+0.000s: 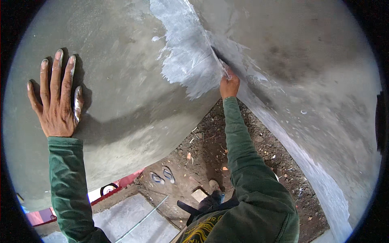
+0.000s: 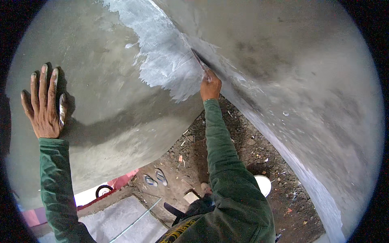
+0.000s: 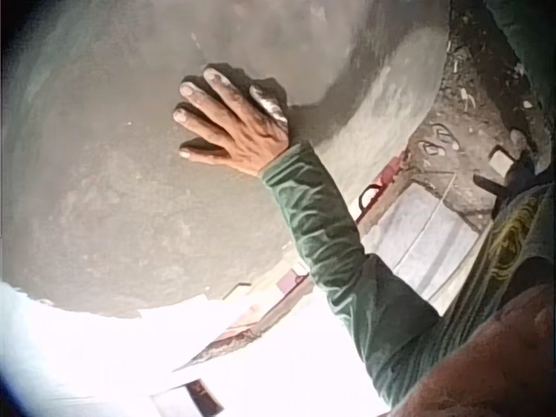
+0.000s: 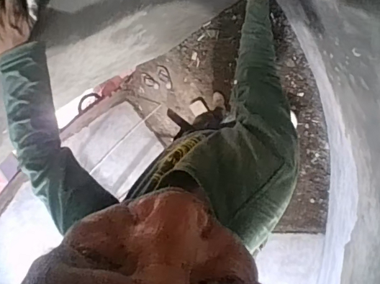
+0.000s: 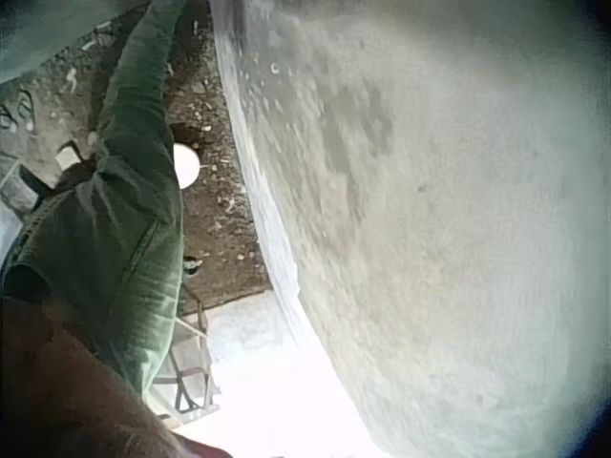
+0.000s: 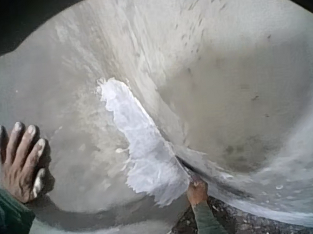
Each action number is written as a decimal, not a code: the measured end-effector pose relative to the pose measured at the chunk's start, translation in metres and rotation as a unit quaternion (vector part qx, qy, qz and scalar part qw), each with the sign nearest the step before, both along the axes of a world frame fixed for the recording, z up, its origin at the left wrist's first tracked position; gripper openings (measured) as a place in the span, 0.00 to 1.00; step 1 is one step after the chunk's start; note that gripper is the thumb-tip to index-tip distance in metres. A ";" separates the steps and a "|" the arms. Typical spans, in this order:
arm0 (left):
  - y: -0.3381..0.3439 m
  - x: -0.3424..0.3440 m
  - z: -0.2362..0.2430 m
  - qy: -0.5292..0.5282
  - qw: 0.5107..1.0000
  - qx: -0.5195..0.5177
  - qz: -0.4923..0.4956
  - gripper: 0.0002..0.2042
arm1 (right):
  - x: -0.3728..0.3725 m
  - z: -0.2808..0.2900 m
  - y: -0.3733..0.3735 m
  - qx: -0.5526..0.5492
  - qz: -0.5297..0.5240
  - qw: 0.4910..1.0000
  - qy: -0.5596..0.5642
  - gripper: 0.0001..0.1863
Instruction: Applying and smoothing white putty or plaster to a wall corner using a scraper.
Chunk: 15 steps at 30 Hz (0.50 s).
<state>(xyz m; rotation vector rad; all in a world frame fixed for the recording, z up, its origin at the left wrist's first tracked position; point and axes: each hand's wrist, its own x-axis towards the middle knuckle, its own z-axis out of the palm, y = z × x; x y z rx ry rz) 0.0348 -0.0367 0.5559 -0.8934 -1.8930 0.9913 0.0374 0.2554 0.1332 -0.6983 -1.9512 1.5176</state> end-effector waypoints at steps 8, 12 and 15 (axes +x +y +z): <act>-0.002 -0.003 -0.003 -0.010 1.000 -0.017 -0.017 0.27 | 0.043 0.033 -0.102 -0.052 0.099 0.991 0.072 0.16; -0.004 0.001 0.004 -0.008 0.999 -0.026 -0.020 0.27 | 0.068 0.038 -0.117 -0.124 0.151 0.970 0.144 0.14; -0.008 0.003 0.008 -0.008 0.999 -0.035 -0.008 0.27 | 0.060 0.004 -0.102 -0.463 0.068 0.882 0.060 0.12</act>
